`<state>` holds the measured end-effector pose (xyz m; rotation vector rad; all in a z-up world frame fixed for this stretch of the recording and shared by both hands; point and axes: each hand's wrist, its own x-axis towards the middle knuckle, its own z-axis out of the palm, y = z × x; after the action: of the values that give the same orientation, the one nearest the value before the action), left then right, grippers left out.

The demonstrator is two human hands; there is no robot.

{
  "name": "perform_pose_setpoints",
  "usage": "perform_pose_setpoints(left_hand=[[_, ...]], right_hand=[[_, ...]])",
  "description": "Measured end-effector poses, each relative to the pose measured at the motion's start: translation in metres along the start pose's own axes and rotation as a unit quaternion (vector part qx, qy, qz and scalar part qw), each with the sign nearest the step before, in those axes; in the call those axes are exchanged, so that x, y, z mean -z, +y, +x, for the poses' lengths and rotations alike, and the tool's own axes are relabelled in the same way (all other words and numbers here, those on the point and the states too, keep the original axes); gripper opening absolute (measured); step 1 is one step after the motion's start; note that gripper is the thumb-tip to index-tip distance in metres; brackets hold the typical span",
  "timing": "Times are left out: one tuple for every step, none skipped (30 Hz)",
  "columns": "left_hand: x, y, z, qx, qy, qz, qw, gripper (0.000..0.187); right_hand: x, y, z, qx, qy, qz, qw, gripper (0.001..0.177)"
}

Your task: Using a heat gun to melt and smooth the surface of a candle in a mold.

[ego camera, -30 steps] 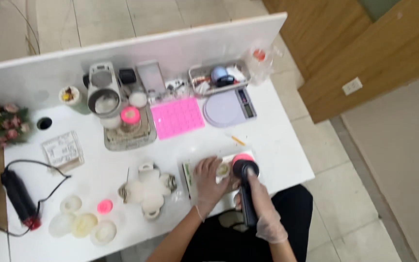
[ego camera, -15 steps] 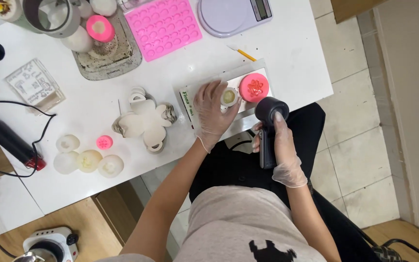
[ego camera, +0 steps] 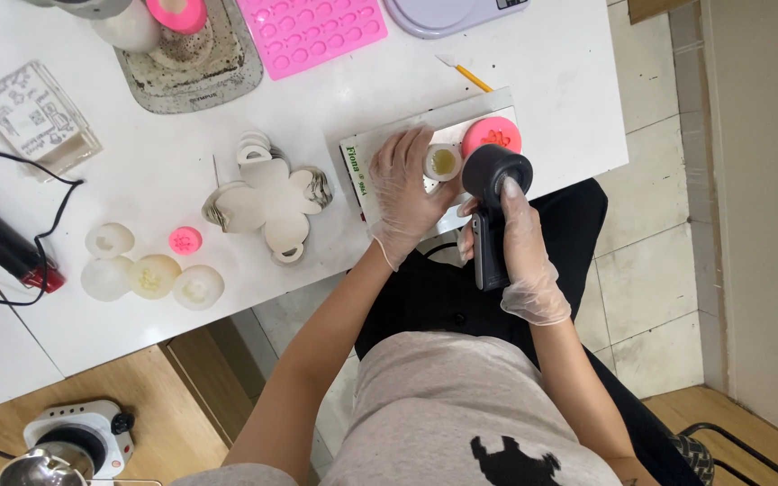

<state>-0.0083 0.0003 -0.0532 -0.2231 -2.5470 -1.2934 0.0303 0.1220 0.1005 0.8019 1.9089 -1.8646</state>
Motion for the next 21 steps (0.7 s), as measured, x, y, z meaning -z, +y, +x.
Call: perform_pose_setpoints(left_hand=[[0.000, -0.001, 0.001, 0.002, 0.001, -0.007, 1.000, 0.078], [0.001, -0.001, 0.001, 0.004, 0.003, -0.007, 1.000, 0.078], [0.001, -0.001, 0.002, 0.003, 0.000, -0.006, 1.000, 0.079], [0.001, -0.001, 0.001, 0.002, -0.003, -0.006, 1.000, 0.079], [0.003, -0.001, 0.002, 0.004, -0.003, -0.006, 1.000, 0.079], [0.003, -0.001, 0.002, 0.004, -0.006, -0.004, 1.000, 0.079], [0.004, 0.000, 0.001, 0.003, -0.010, -0.002, 1.000, 0.079], [0.005, -0.001, 0.001, 0.005, -0.011, -0.003, 1.000, 0.079], [0.005, -0.002, 0.001, 0.001, -0.011, -0.006, 1.000, 0.080], [0.004, -0.002, 0.002, -0.002, -0.011, -0.009, 1.000, 0.080], [0.004, -0.002, 0.002, -0.002, -0.012, -0.010, 1.000, 0.080], [0.005, -0.002, 0.001, -0.005, -0.010, -0.011, 1.000, 0.080], [0.005, -0.002, 0.001, -0.009, -0.008, -0.012, 1.000, 0.080], [0.005, -0.002, 0.001, -0.009, -0.008, -0.013, 1.000, 0.080], [0.005, -0.003, 0.000, -0.010, -0.006, -0.013, 1.000, 0.079], [0.006, -0.003, 0.000, -0.010, -0.005, -0.014, 1.000, 0.078], [0.006, -0.004, -0.001, -0.010, -0.005, -0.014, 1.000, 0.078], [0.006, -0.005, -0.001, -0.005, -0.011, -0.012, 1.000, 0.077], [0.005, -0.005, -0.002, -0.001, -0.019, -0.011, 1.000, 0.076], [0.006, -0.005, -0.002, -0.001, -0.020, -0.012, 1.000, 0.076], [0.007, -0.004, -0.002, 0.001, -0.023, -0.012, 1.000, 0.076]], right_hand=[[-0.003, -0.003, 0.001, 0.001, -0.001, -0.003, 1.000, 0.070], [-0.005, -0.004, 0.002, 0.000, -0.003, -0.005, 1.000, 0.070], [-0.007, -0.005, 0.003, -0.008, -0.001, 0.000, 1.000, 0.069], [-0.008, -0.006, 0.004, -0.016, 0.000, 0.005, 1.000, 0.068], [-0.010, -0.008, 0.004, -0.017, 0.000, 0.004, 1.000, 0.068], [-0.012, -0.009, 0.004, -0.009, 0.002, 0.000, 1.000, 0.068], [-0.014, -0.011, 0.004, -0.001, 0.004, -0.002, 1.000, 0.067], [-0.017, -0.013, 0.003, -0.002, 0.005, -0.003, 1.000, 0.067], [-0.020, -0.016, 0.003, 0.005, 0.005, -0.005, 1.000, 0.067], [-0.022, -0.019, 0.003, 0.013, 0.005, -0.008, 1.000, 0.066], [-0.025, -0.023, 0.001, 0.012, 0.006, -0.008, 1.000, 0.066], [-0.028, -0.027, 0.000, -0.006, 0.018, -0.046, 0.999, 0.068], [-0.031, -0.031, -0.001, -0.023, 0.028, -0.084, 0.996, 0.069], [-0.032, -0.032, -0.001, -0.023, 0.029, -0.084, 0.996, 0.069], [-0.034, -0.032, 0.000, -0.029, 0.014, -0.084, 0.996, 0.068], [-0.035, -0.033, 0.000, -0.035, -0.002, -0.083, 0.996, 0.066], [-0.035, -0.030, 0.003, -0.035, -0.002, -0.083, 0.996, 0.066], [-0.035, -0.026, 0.006, -0.044, -0.010, -0.083, 0.996, 0.066], [-0.035, -0.023, 0.008, -0.053, -0.016, -0.081, 0.995, 0.065], [-0.035, -0.019, 0.010, -0.054, -0.015, -0.080, 0.995, 0.065], [-0.034, -0.016, 0.011, -0.062, -0.015, -0.069, 0.996, 0.064]])
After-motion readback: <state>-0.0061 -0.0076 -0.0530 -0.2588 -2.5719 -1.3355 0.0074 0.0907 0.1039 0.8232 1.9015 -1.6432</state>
